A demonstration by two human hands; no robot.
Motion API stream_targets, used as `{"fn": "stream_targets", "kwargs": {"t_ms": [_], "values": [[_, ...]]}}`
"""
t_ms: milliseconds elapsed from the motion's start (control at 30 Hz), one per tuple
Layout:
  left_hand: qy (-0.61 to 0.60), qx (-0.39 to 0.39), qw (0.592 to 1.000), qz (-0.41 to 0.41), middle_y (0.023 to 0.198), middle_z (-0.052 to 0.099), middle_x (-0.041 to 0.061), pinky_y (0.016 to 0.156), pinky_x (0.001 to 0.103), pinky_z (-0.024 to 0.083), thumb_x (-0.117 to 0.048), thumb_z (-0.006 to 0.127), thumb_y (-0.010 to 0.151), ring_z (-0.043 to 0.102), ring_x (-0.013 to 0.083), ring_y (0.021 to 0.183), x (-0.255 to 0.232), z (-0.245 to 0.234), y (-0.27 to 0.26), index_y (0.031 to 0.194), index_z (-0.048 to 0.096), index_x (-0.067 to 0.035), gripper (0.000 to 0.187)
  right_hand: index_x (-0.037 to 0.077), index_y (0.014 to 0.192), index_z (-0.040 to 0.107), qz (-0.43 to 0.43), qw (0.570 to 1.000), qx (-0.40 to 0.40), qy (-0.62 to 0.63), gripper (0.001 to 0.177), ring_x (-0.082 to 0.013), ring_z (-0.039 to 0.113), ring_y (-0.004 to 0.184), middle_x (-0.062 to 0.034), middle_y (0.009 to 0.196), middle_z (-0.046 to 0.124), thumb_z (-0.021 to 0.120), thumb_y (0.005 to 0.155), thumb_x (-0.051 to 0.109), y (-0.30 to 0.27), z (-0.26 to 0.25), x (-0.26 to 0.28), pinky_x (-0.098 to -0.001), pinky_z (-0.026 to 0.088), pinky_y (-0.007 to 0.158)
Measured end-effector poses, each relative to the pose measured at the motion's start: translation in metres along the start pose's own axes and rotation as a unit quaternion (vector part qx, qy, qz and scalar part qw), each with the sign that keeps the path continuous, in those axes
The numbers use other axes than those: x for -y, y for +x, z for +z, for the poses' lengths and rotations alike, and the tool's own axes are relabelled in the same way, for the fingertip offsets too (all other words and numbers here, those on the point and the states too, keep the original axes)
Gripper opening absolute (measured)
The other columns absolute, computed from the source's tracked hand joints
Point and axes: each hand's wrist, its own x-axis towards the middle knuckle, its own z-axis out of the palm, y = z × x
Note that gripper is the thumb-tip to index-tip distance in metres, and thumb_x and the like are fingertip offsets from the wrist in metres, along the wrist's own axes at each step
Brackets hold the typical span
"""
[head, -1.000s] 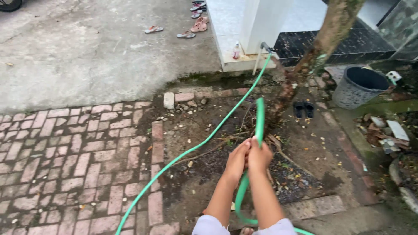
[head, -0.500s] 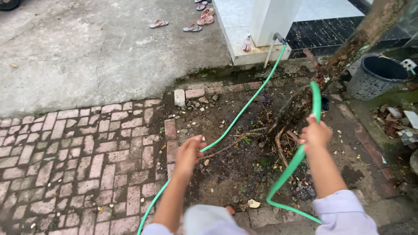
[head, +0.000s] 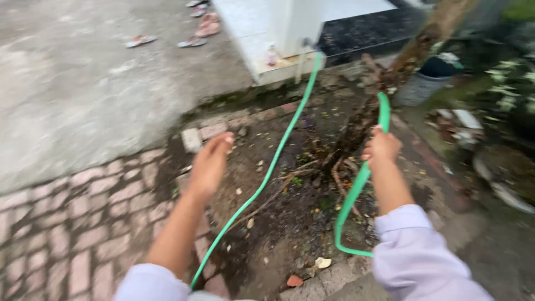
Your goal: Watering various plants in a yard using a hose and then coiling the hose.
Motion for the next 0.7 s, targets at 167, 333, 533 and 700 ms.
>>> {"fn": "stream_targets", "kwargs": {"t_ms": [167,333,533,700], "values": [[0.011,0.091,0.994,0.055,0.108,0.07,-0.003,0.093,0.027,0.046,-0.034,0.059,0.099,0.06,0.0093,0.102,-0.01,-0.023,0.082,0.128,0.069,-0.011,0.038,0.009,0.098,0.051,-0.026,0.994,-0.08,0.064,0.024,-0.0123,0.037,0.041,-0.0029,0.061,0.045,0.061,0.102,0.03,-0.055,0.04,-0.013,-0.0324,0.027,0.039],[0.048,0.157,0.985,0.059,0.106,0.07,-0.006,0.091,0.025,0.045,-0.033,0.059,0.098,0.059,0.0072,0.1,-0.025,-0.075,0.14,0.126,0.069,-0.011,0.037,0.011,0.1,0.056,0.001,0.984,-0.131,0.116,0.019,-0.0107,0.034,0.042,-0.0015,0.062,0.044,0.061,0.102,0.029,-0.11,0.103,-0.038,-0.0307,0.026,0.04],[0.019,0.22,0.975,0.037,0.094,0.064,0.001,0.078,0.031,0.046,-0.029,0.062,0.099,0.055,0.0145,0.086,0.007,-0.096,0.198,0.124,0.071,-0.01,0.034,0.012,0.101,0.048,-0.033,0.97,-0.138,0.198,0.018,-0.012,0.031,0.042,0.0001,0.058,0.035,0.062,0.099,0.024,-0.166,0.167,-0.047,-0.0325,0.025,0.039],[0.064,0.386,0.919,0.045,0.109,0.075,0.01,0.093,0.04,0.052,-0.04,0.051,0.092,0.067,0.022,0.101,0.048,-0.062,0.161,0.113,0.075,-0.009,0.045,0.008,0.109,0.06,-0.014,0.971,-0.033,0.235,0.03,-0.007,0.029,0.044,0.0048,0.06,0.037,0.055,0.104,0.037,-0.209,0.241,-0.057,-0.0277,0.023,0.04]]}}
